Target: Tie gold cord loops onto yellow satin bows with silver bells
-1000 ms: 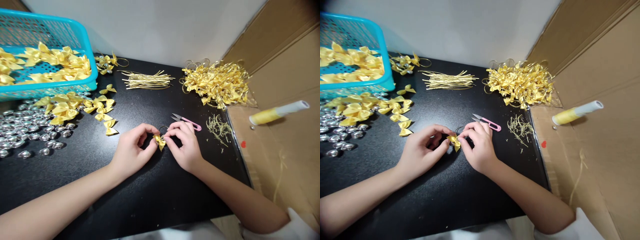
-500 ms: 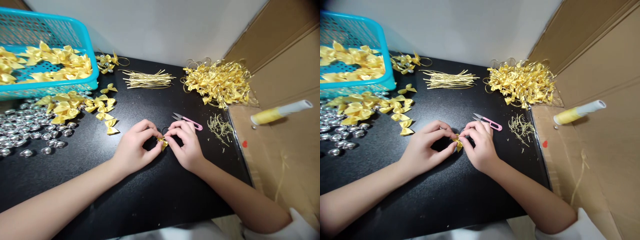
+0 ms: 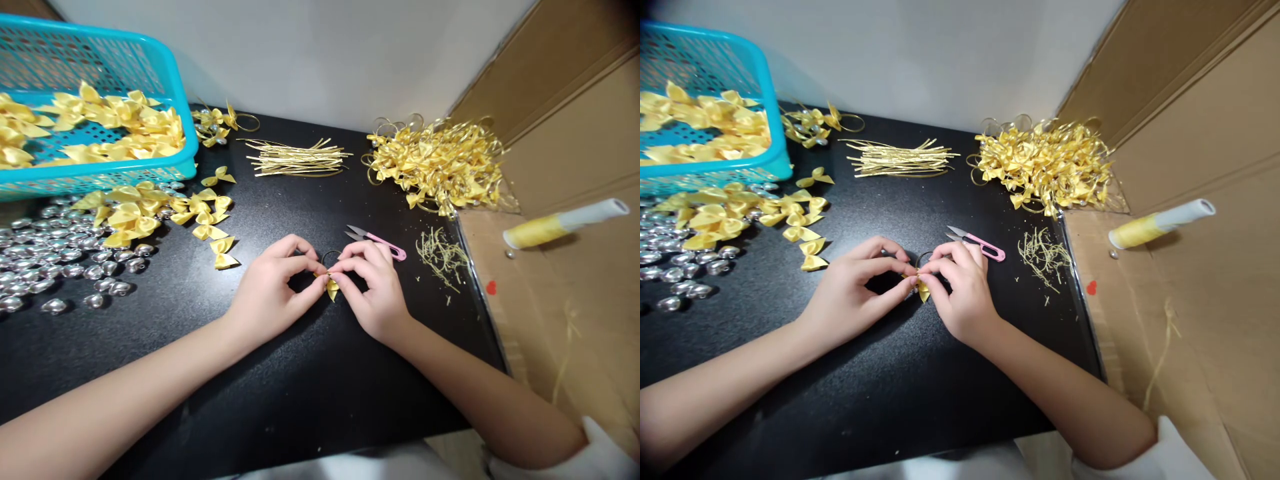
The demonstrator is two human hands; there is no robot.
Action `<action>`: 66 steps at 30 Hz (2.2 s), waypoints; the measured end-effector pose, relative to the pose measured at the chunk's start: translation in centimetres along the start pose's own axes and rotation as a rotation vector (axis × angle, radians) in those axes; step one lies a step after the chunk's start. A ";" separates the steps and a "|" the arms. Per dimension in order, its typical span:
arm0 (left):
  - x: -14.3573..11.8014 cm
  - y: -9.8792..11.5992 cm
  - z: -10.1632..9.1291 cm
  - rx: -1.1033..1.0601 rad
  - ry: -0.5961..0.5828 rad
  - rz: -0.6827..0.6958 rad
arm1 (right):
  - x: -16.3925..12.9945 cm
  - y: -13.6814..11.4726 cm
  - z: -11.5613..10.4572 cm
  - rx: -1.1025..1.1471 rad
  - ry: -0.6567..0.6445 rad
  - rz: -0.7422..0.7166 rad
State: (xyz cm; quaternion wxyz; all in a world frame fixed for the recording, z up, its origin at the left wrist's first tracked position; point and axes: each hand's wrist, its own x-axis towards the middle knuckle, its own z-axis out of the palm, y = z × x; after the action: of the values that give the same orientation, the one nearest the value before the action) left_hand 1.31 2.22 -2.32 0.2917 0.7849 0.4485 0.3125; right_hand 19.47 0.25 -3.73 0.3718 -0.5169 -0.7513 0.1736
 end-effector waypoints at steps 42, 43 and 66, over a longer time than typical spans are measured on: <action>0.2 0.3 0.7 -0.058 0.007 -0.085 | 0.1 -0.2 0.0 0.000 0.030 0.093; 0.1 0.3 0.7 -0.059 0.007 -0.086 | 0.1 -0.3 0.0 -0.002 0.040 0.088; -0.1 0.2 0.5 0.017 0.001 -0.016 | 0.0 -0.1 -0.4 -0.047 -0.018 0.007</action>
State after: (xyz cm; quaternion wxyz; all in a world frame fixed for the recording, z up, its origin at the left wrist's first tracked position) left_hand 1.77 1.91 -2.53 0.2873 0.7837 0.4575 0.3066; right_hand 19.66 0.19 -3.37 0.3522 -0.5265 -0.7567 0.1617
